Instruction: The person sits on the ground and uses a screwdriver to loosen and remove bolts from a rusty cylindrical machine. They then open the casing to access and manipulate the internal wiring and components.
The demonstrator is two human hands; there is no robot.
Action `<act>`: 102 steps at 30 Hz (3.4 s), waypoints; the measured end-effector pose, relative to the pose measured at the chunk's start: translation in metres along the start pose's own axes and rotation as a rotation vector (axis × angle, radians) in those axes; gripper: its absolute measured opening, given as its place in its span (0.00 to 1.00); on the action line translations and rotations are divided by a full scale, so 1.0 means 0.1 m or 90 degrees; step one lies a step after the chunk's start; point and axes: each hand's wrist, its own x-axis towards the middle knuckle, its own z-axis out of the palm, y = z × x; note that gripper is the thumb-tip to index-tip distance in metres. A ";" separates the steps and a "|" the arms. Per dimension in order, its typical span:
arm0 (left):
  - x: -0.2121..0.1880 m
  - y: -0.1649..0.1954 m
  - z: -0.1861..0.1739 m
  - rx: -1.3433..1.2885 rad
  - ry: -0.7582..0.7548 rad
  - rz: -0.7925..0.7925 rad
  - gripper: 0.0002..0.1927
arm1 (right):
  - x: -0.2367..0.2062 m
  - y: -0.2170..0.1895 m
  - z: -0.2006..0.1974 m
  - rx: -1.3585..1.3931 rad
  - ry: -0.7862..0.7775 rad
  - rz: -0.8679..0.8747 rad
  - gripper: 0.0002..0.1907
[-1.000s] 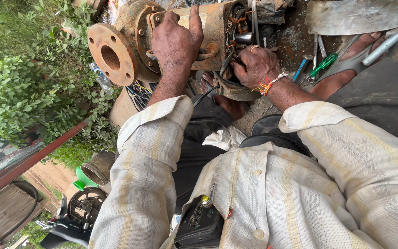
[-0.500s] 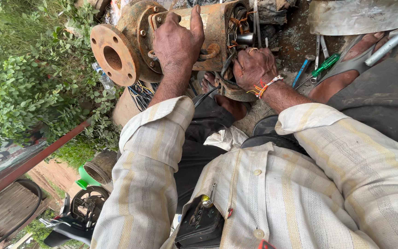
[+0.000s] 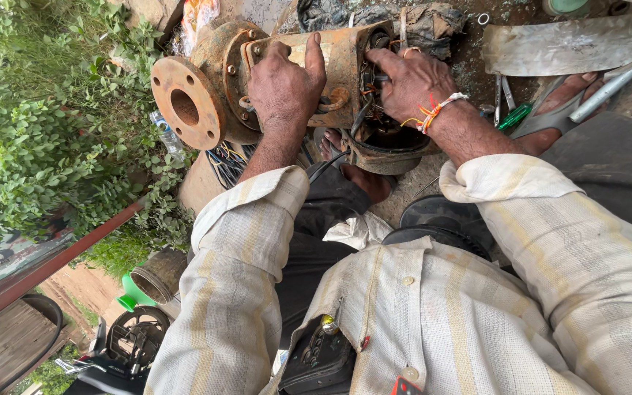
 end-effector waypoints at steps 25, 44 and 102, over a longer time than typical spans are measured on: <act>0.02 0.11 -0.13 0.007 -0.014 -0.011 0.30 | 0.12 0.06 -0.07 0.203 0.052 -0.023 0.24; 0.03 0.12 -0.14 0.008 -0.060 -0.040 0.31 | 0.32 -0.02 -0.24 -0.033 0.011 -0.046 0.26; 0.02 -0.13 -0.67 -0.168 -0.228 -0.068 0.26 | 0.83 -0.58 -0.09 0.374 -0.088 0.436 0.14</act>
